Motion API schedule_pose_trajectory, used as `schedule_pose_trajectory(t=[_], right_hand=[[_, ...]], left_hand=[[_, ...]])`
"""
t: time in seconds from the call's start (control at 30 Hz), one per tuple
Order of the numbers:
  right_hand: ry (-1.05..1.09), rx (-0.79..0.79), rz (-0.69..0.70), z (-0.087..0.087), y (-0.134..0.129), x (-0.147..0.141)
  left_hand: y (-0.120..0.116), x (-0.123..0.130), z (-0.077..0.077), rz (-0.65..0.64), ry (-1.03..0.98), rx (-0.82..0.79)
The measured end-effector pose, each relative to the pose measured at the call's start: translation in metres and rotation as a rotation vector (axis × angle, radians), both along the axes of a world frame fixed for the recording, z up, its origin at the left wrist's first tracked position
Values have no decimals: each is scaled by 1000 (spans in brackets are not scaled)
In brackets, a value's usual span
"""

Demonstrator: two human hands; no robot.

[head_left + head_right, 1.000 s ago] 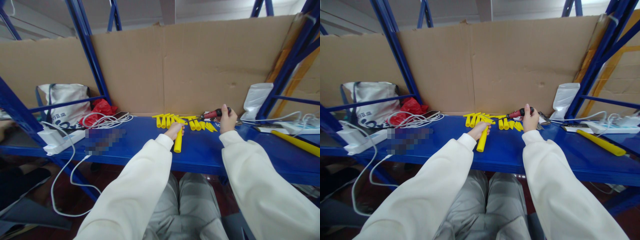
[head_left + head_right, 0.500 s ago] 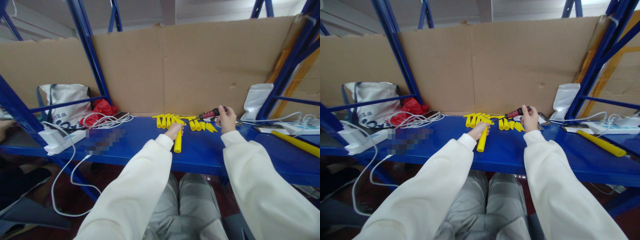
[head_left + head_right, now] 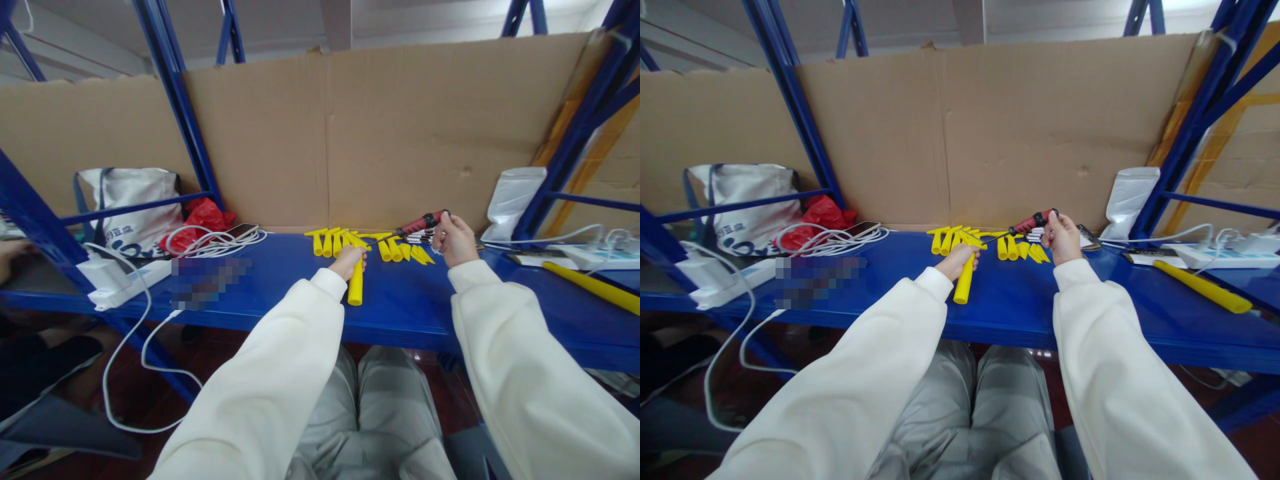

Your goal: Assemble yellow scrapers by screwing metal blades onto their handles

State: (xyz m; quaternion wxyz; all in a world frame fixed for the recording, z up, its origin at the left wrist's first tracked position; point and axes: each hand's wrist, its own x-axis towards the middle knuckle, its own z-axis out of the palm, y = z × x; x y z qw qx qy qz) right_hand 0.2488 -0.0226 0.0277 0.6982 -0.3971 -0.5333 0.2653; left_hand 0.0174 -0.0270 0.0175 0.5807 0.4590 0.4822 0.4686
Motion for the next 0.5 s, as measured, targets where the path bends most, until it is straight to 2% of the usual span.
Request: schedule_pose_trajectory(t=[0.23, 0.5], right_hand=[[222, -19, -29, 1, 0, -4], [248, -13, 170, 5, -9, -5]], left_hand=[[-1, 0, 1, 1, 28, 9], [2, -1, -1, 24, 46, 18]])
